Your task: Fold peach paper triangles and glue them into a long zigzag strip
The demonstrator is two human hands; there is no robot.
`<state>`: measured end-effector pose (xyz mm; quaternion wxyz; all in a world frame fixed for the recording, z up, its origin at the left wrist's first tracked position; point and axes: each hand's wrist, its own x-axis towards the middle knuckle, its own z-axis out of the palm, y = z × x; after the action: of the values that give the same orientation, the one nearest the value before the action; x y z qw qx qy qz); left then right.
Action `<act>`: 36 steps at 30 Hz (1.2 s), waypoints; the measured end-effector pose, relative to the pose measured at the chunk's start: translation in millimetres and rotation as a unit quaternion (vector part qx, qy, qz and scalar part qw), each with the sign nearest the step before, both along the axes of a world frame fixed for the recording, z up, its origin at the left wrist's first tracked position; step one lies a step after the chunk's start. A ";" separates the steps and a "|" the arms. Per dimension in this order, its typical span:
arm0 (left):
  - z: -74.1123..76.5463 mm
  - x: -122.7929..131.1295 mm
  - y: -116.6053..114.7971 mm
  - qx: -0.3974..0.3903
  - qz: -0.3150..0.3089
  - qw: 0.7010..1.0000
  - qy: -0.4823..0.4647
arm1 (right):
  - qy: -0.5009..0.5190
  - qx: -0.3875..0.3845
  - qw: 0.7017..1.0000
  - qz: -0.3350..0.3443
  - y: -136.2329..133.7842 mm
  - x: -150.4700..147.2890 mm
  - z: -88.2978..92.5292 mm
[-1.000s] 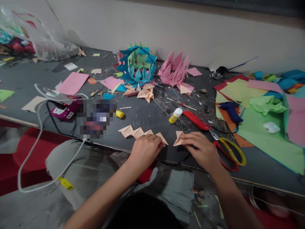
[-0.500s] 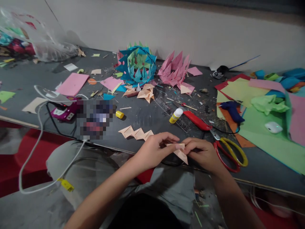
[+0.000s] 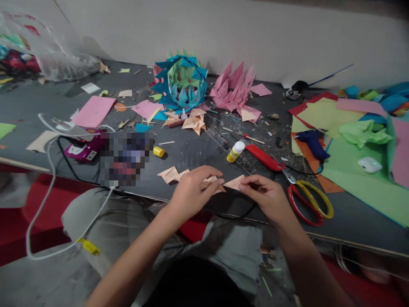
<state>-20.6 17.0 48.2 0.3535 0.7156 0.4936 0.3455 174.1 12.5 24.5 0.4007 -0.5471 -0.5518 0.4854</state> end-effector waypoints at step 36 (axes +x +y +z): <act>-20.5 5.4 4.6 0.060 -0.047 0.960 0.271 | -0.256 0.141 0.951 0.106 0.4 -12.2 -16.1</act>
<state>-15.2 21.6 27.7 0.1791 0.8244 0.5153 0.1510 161.9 12.9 8.3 0.2654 -0.5296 -0.7531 0.2863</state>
